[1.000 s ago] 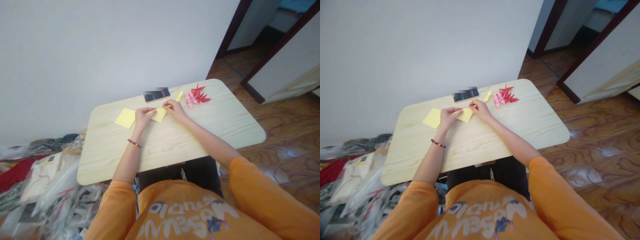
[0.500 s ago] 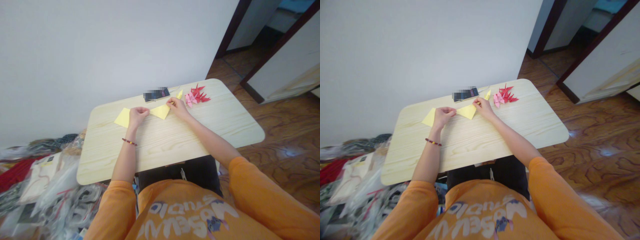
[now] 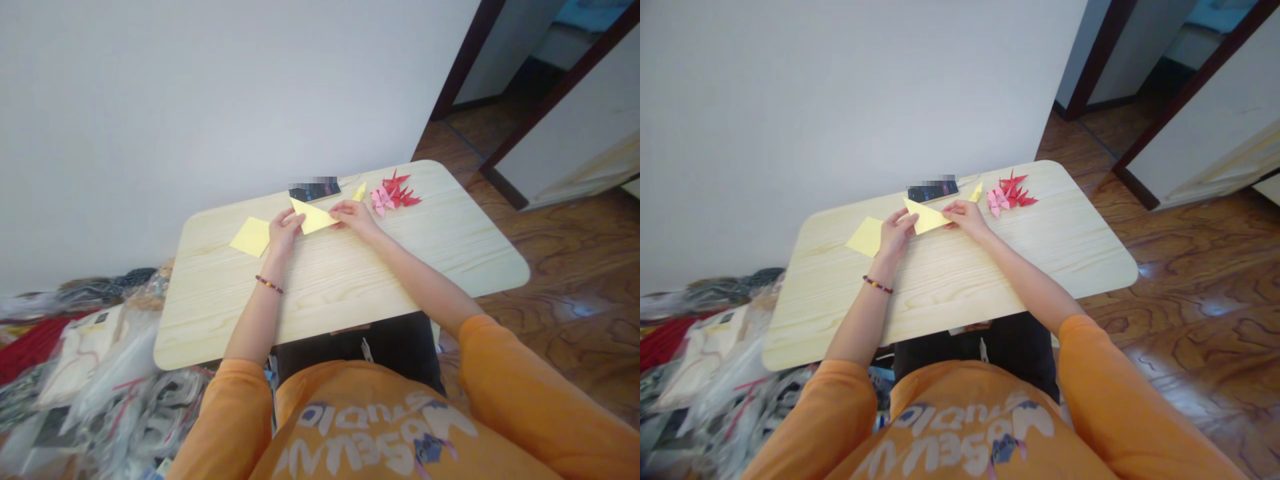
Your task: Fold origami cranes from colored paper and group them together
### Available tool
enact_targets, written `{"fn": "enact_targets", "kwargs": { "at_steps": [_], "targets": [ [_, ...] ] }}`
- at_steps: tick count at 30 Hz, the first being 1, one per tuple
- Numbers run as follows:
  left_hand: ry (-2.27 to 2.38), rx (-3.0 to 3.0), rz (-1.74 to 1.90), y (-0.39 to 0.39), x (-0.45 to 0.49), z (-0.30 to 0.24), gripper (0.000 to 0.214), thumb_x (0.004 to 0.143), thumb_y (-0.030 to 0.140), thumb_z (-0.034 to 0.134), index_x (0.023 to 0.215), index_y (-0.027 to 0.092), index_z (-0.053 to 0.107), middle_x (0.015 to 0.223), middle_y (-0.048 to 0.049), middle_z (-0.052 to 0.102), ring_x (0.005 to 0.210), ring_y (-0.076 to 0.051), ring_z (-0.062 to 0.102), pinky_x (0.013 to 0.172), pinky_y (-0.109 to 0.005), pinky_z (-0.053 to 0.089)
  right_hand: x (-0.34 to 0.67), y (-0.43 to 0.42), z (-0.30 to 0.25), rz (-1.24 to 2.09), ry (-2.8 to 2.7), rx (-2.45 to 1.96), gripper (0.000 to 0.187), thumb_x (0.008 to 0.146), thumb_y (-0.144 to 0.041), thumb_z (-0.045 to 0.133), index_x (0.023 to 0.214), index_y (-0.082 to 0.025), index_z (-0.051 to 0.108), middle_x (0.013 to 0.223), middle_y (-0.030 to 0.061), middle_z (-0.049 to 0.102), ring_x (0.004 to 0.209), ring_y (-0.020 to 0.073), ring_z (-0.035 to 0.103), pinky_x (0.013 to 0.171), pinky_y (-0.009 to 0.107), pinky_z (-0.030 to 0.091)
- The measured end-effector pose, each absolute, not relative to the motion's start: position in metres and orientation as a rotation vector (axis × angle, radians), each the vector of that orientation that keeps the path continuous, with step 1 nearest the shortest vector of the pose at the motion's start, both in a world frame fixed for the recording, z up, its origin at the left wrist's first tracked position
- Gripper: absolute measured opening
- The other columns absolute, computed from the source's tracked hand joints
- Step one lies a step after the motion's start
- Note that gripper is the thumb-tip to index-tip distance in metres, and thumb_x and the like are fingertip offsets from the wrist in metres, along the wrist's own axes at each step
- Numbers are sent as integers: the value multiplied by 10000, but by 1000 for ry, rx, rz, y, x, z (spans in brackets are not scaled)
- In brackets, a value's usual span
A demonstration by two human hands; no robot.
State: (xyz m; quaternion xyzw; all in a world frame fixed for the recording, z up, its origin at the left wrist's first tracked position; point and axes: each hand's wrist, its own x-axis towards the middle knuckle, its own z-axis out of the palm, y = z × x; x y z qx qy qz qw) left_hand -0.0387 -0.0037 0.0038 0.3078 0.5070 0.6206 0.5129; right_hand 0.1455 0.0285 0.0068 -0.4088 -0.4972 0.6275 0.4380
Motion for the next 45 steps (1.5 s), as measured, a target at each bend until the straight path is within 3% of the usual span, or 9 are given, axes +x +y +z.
{"fn": "enact_targets", "kwargs": {
  "at_steps": [3, 5, 8, 14, 18, 23, 34, 39, 45],
  "targets": [
    [1188, 667, 1444, -3, -43, 4, 381, 593, 133, 783, 936, 124, 617, 802, -69, 717, 768, -160, 687, 819, -316, 536, 149, 24, 13, 1672, -1330, -896, 322, 722, -348, 673, 1008, -207, 631, 758, 18, 686, 662, 142, 646, 615, 281, 538],
    [1171, 652, 1375, -4, -47, 7, 373, 599, 116, 773, 938, 123, 616, 818, -73, 716, 796, -163, 686, 834, -313, 531, 151, 23, 15, 1655, -1408, -806, 359, 729, -360, 667, 1061, -228, 641, 862, 20, 698, 742, 140, 647, 635, 264, 530],
    [1166, 671, 1308, -5, -48, 10, 380, 598, 118, 771, 945, 128, 615, 822, -70, 712, 794, -161, 681, 831, -313, 530, 151, 24, 13, 1588, -1543, -752, 338, 680, -352, 717, 979, -198, 687, 900, 32, 703, 784, 144, 636, 659, 251, 508],
    [1148, 744, 1248, -8, -41, 13, 344, 564, 125, 771, 883, 145, 644, 756, -42, 713, 686, -135, 660, 715, -274, 530, 150, 26, 8, 1534, -1586, -827, 255, 616, -329, 766, 795, -163, 691, 759, 32, 687, 702, 137, 611, 636, 254, 495],
    [1150, 870, 1269, -10, -37, 13, 312, 535, 204, 801, 813, 156, 668, 688, -18, 700, 610, -107, 625, 611, -220, 481, 148, 26, 8, 1569, -1455, -860, 304, 579, -384, 797, 716, -168, 632, 703, 16, 668, 655, 118, 597, 592, 237, 494],
    [1190, 987, 1225, -13, -35, 12, 309, 530, 315, 823, 759, 145, 703, 717, -54, 712, 607, -112, 614, 615, -231, 463, 145, 24, 10, 1523, -1355, -897, 374, 510, -418, 832, 649, -170, 589, 634, -2, 636, 587, 99, 572, 523, 214, 455],
    [1122, 1051, 1178, -18, -33, 16, 362, 532, 346, 832, 820, 151, 735, 754, -58, 726, 677, -155, 652, 736, -301, 518, 144, 21, 13, 1546, -1258, -940, 375, 443, -342, 854, 625, -165, 577, 611, -17, 620, 549, 78, 534, 526, 217, 455],
    [1134, 1052, 1322, -17, -31, 19, 301, 646, 420, 748, 801, 162, 735, 785, -58, 725, 712, -143, 656, 701, -271, 519, 143, 21, 10, 1558, -1274, -917, 339, 454, -305, 848, 642, -157, 609, 597, -13, 632, 536, 76, 539, 528, 212, 440],
    [1255, 1094, 1431, -17, -30, 19, 307, 581, 391, 804, 773, 161, 738, 790, -67, 728, 677, -132, 640, 648, -250, 512, 142, 17, 10, 1548, -1378, -917, 324, 465, -305, 842, 650, -151, 626, 614, 1, 647, 561, 97, 565, 557, 236, 458]
  ]
}}
